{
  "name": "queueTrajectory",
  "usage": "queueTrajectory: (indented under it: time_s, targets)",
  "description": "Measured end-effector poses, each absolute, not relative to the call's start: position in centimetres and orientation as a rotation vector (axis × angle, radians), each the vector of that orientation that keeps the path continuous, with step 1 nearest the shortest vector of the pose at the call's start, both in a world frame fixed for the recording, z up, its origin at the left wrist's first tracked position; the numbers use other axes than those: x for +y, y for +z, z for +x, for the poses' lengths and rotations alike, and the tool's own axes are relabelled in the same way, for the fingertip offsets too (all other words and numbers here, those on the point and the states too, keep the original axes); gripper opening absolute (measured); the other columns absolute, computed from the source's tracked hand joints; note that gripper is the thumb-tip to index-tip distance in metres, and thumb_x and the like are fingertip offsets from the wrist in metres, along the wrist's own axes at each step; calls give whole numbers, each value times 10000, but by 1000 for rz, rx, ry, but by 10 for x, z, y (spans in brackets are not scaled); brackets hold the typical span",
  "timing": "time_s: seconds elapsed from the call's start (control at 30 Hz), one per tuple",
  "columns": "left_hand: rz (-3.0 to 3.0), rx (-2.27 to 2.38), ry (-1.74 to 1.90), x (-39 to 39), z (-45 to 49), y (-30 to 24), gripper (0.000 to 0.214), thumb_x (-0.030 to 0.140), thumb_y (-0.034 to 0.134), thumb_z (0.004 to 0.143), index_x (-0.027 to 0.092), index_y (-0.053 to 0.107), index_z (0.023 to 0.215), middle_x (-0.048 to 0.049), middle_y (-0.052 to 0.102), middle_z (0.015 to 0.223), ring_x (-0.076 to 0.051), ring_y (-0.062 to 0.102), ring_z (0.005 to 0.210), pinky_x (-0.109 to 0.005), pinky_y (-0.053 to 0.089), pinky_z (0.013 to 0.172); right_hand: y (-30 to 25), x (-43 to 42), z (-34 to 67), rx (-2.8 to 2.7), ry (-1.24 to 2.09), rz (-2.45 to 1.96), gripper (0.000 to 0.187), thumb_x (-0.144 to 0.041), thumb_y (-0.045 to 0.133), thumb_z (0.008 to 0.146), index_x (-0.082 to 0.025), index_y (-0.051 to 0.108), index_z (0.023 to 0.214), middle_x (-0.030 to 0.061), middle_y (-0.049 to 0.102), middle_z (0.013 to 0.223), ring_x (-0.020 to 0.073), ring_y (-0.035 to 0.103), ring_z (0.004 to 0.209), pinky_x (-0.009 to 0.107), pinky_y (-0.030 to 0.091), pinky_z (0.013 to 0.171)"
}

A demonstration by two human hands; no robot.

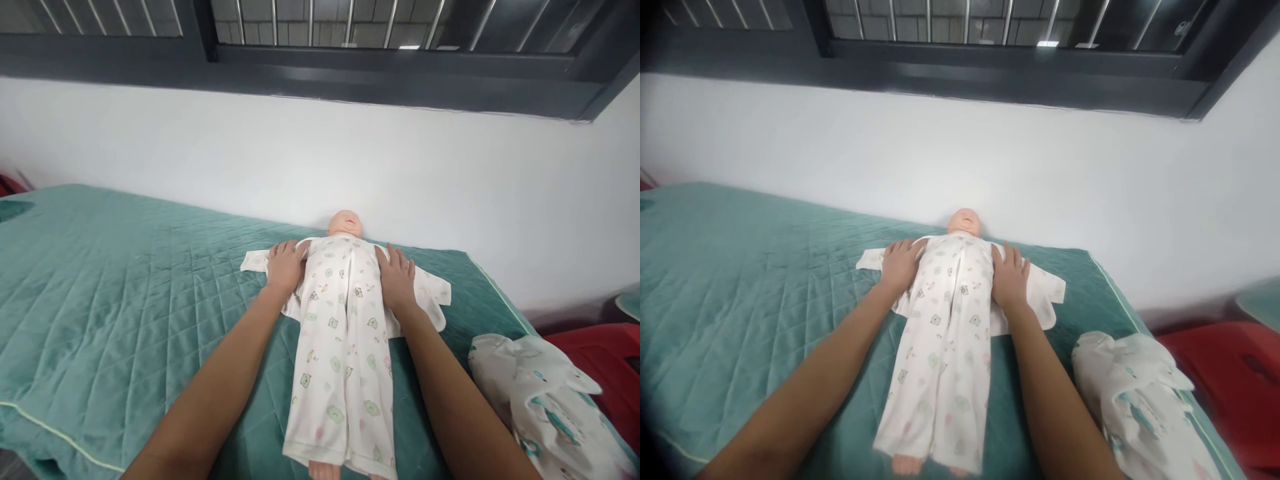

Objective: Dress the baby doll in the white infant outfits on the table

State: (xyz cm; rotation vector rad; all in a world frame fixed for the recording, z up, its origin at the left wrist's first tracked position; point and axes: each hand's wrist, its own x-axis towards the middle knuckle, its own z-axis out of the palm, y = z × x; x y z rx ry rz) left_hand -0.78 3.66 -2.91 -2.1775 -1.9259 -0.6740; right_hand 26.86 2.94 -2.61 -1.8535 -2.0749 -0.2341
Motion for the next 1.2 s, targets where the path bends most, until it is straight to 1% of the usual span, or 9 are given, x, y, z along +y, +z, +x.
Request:
queueTrajectory:
  time_s: [0.17,0.3,0.47,0.67,0.83,0.97,1.07,1.13,1.2]
  targets:
    - [-2138,-2030,-652,47,-12,-25,459,294,521,907,340,555,1362,-100,654,1228,-323,523,1206,-478,353,1042,-23,46,276,-1994,-275,-1937,489,-263,400,936,-246,511,1412,143,442,1536,361,353,1428,633,226,1153]
    - [-2236,-2169,-656,54,-27,-21,493,380,594,859,408,564,1351,-81,668,1195,-356,544,1170,-511,383,997,-17,56,296,-1953,-160,-2042,483,-456,544,877,-294,602,1328,125,508,1480,377,428,1366,628,268,1124]
    - [-2286,-2254,-735,55,-41,-17,511,468,642,825,401,601,1330,-96,666,1204,-392,547,1172,-540,386,995,-15,62,325,-1900,42,-2097,566,-642,635,768,-347,663,1250,99,525,1459,401,492,1309,630,307,1084]
    - [-2231,-2322,-596,50,-40,-12,546,526,604,834,439,548,1371,-91,633,1269,-362,565,1182,-510,402,1005,-21,64,338,-1989,173,-1821,480,-509,632,800,-313,658,1238,44,641,1335,312,539,1277,459,428,1047]
    - [-2307,-2275,-614,50,-38,-13,564,382,595,828,416,530,1388,-83,635,1268,-354,546,1197,-531,390,1015,-2,43,318,-1933,127,-1669,433,-360,603,827,-227,660,1235,121,558,1434,334,454,1372,515,356,1131]
    - [-2389,-2212,-802,53,-37,-15,540,237,573,799,366,597,1323,-50,631,1316,-327,528,1246,-516,372,1061,38,13,262,-1851,213,-1370,400,-360,552,895,-289,610,1284,64,594,1388,274,542,1288,488,424,1090]
    - [-2277,-2166,-1078,53,-35,-16,472,179,555,792,308,663,1233,-30,599,1371,-283,542,1254,-442,398,1078,60,5,208,-2110,319,-1171,442,-342,560,917,-290,548,1356,43,575,1412,241,526,1306,438,416,1105]
    - [-2180,-2130,-1196,52,-33,-16,421,173,541,814,273,679,1199,-38,616,1340,-263,568,1224,-397,436,1045,66,12,173,-2350,284,-1121,516,-294,585,900,-235,497,1405,78,556,1432,255,490,1337,440,394,1115]
    - [-2108,-2124,-1227,50,-33,-16,373,180,525,842,257,683,1172,-49,658,1264,-262,600,1174,-387,468,992,65,27,144,-2555,167,-1169,439,-246,584,889,-173,559,1322,126,607,1338,292,525,1276,459,419,1063]
